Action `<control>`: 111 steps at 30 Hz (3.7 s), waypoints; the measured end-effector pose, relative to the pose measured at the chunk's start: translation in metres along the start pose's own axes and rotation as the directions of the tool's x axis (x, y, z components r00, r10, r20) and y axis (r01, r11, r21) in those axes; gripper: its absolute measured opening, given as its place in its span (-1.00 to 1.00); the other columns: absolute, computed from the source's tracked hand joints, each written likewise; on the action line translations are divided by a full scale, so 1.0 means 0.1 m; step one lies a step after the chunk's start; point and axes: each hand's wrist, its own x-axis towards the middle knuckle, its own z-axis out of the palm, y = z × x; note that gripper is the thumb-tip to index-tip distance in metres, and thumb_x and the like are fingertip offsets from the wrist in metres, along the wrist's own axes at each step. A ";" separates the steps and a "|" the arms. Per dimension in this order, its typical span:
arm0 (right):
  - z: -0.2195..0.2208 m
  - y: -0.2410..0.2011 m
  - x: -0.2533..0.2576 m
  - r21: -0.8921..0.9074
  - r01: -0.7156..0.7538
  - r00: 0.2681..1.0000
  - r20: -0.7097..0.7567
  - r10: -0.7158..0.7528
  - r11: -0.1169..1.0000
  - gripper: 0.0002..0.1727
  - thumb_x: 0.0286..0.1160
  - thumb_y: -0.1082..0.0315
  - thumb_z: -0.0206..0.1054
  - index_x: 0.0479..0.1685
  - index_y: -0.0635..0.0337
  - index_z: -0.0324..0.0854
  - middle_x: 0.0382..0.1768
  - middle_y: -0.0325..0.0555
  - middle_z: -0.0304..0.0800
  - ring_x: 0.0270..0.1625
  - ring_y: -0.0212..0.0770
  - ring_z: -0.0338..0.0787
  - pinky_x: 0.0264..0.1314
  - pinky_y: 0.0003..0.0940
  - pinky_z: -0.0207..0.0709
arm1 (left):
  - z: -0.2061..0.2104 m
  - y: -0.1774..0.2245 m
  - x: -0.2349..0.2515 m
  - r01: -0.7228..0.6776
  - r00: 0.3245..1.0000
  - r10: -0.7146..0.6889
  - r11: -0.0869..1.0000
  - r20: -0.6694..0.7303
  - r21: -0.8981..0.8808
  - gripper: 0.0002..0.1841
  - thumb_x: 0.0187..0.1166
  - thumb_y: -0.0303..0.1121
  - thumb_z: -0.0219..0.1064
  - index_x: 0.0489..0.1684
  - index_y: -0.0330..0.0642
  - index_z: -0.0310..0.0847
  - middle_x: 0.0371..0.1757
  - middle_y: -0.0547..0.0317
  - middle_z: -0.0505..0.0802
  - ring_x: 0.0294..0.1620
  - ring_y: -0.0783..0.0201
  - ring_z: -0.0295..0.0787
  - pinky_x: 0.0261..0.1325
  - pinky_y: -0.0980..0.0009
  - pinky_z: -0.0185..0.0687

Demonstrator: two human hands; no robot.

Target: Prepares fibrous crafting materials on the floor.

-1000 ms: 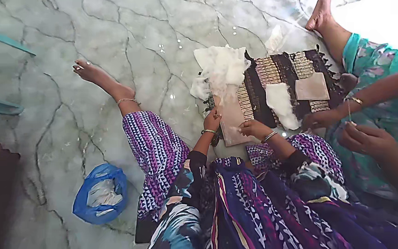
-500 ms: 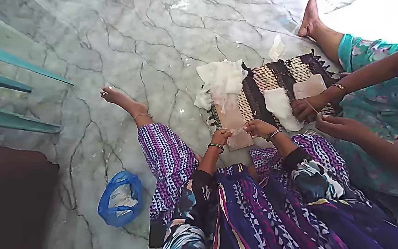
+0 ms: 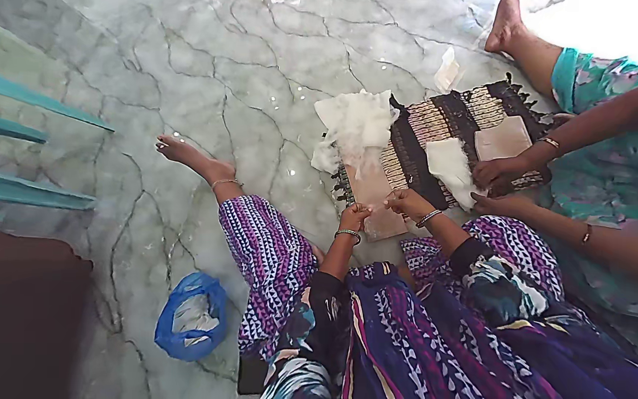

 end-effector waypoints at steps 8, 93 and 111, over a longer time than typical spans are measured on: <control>0.01 -0.47 0.75 -0.314 0.104 0.964 -0.201 -0.173 0.944 -0.73 0.63 0.35 0.38 0.01 0.48 0.70 -0.21 0.12 0.78 -0.24 -0.16 0.64 -0.05 -0.18 0.51 | -0.10 -0.07 0.05 0.077 0.996 -0.079 0.995 -0.031 -0.060 -0.83 0.72 -0.45 0.30 0.06 -0.40 0.61 -0.32 0.13 0.71 -0.62 0.49 0.32 -0.54 0.55 0.25; 0.04 0.27 0.42 -0.883 0.080 0.967 -0.045 -0.251 0.463 -0.32 0.47 0.26 0.51 0.65 0.16 0.48 0.50 0.36 0.53 0.48 0.37 0.56 0.44 0.37 0.36 | 0.08 -0.18 0.06 -0.104 0.992 0.106 0.428 0.065 0.898 -0.48 0.72 -0.50 0.04 0.67 -0.01 0.54 0.57 -0.27 0.61 0.42 -0.17 0.71 0.44 -0.06 0.62; 0.37 0.51 -0.42 -0.961 0.182 0.961 0.219 0.169 0.206 0.05 0.69 -0.30 0.10 0.88 0.39 -0.08 0.91 0.28 -0.19 0.95 0.22 -0.15 0.88 0.35 -0.43 | -0.16 -0.24 -0.09 -0.238 0.966 0.019 0.446 0.257 0.863 -0.60 0.79 -0.45 0.03 0.46 -0.24 0.67 0.52 -0.27 0.67 0.60 -0.15 0.57 0.66 -0.07 0.40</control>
